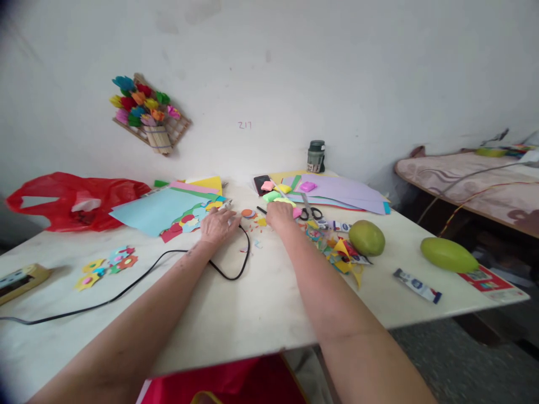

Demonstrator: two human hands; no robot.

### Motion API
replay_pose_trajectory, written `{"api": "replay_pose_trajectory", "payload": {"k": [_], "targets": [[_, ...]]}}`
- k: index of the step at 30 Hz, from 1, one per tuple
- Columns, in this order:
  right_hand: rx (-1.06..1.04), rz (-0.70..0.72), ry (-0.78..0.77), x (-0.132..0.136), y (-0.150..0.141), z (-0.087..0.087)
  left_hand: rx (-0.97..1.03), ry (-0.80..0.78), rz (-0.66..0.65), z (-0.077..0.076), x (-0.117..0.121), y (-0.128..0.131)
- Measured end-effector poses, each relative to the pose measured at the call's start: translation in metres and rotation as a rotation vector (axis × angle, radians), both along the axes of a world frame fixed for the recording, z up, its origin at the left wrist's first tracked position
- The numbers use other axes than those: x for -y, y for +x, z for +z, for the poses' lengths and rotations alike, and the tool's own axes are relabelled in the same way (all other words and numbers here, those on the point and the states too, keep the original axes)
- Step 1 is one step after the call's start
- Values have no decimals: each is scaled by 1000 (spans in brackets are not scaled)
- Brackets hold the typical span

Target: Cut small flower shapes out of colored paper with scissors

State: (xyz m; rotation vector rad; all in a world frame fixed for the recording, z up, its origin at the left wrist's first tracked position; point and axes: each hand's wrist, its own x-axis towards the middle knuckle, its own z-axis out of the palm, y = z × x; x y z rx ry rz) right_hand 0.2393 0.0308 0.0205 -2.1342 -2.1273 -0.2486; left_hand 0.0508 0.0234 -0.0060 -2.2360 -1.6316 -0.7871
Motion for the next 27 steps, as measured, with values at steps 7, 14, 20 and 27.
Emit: {"api": "replay_pose_trajectory", "payload": {"k": [7,14,20,27], "targets": [[-21,113,79,3,-6,-3,-104,-128,-17,3,3,3],[-96,137,6,-8,-18,4,-123,-156,-53,5,3,-5],[-49,138,-133,-33,-32,17,-167,-135,-73,4,5,-8],[-4,112,-244,-61,-48,16,-151,-96,-78,-2,6,-8]]}}
